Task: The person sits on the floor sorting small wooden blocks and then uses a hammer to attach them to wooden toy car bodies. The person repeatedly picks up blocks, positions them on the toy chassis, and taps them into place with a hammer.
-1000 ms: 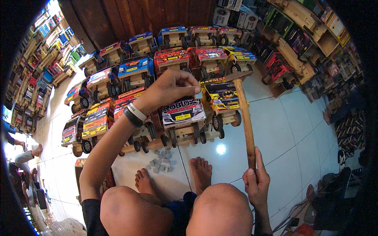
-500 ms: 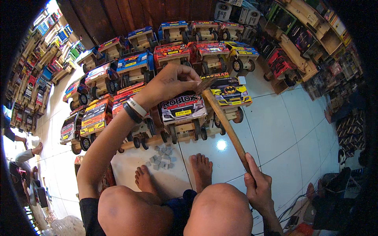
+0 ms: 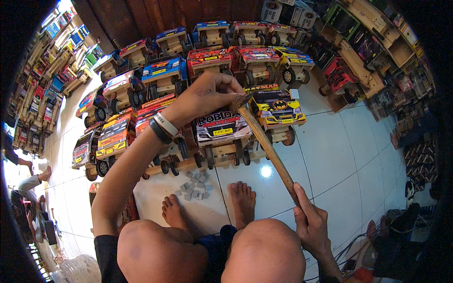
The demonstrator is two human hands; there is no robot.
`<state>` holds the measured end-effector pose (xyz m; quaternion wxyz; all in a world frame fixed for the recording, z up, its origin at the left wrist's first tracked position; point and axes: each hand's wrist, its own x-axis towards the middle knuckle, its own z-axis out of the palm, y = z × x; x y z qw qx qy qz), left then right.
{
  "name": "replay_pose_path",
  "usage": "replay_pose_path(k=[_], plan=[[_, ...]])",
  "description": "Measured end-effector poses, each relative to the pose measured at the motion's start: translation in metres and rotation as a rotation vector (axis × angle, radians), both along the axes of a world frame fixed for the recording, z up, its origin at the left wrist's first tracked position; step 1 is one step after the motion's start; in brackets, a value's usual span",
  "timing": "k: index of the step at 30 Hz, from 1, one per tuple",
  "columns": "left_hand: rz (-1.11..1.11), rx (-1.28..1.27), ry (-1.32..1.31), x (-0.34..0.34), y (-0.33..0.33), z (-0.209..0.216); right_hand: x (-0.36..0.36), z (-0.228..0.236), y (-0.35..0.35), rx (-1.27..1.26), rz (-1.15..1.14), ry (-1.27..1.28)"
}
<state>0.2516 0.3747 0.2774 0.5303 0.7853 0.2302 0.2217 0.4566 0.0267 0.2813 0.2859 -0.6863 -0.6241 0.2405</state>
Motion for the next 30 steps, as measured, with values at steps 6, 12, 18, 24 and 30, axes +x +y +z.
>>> replay_pose_path(k=[6,12,18,24,30], plan=[[-0.018,0.033,-0.001,-0.001,0.004,-0.004,0.001,0.002,-0.002,0.032,-0.002,-0.092],[-0.022,0.089,-0.026,0.0,0.005,-0.004,0.0,0.014,-0.006,-0.064,-0.033,-0.094],[0.0,0.023,-0.045,0.0,0.0,-0.003,0.002,0.011,-0.012,-0.013,-0.083,-0.079],[-0.027,0.019,-0.121,0.003,0.003,-0.005,0.001,0.011,-0.011,-0.029,-0.064,-0.082],[-0.016,-0.003,-0.044,0.0,0.003,-0.01,0.001,0.011,-0.014,-0.034,-0.065,-0.132]])
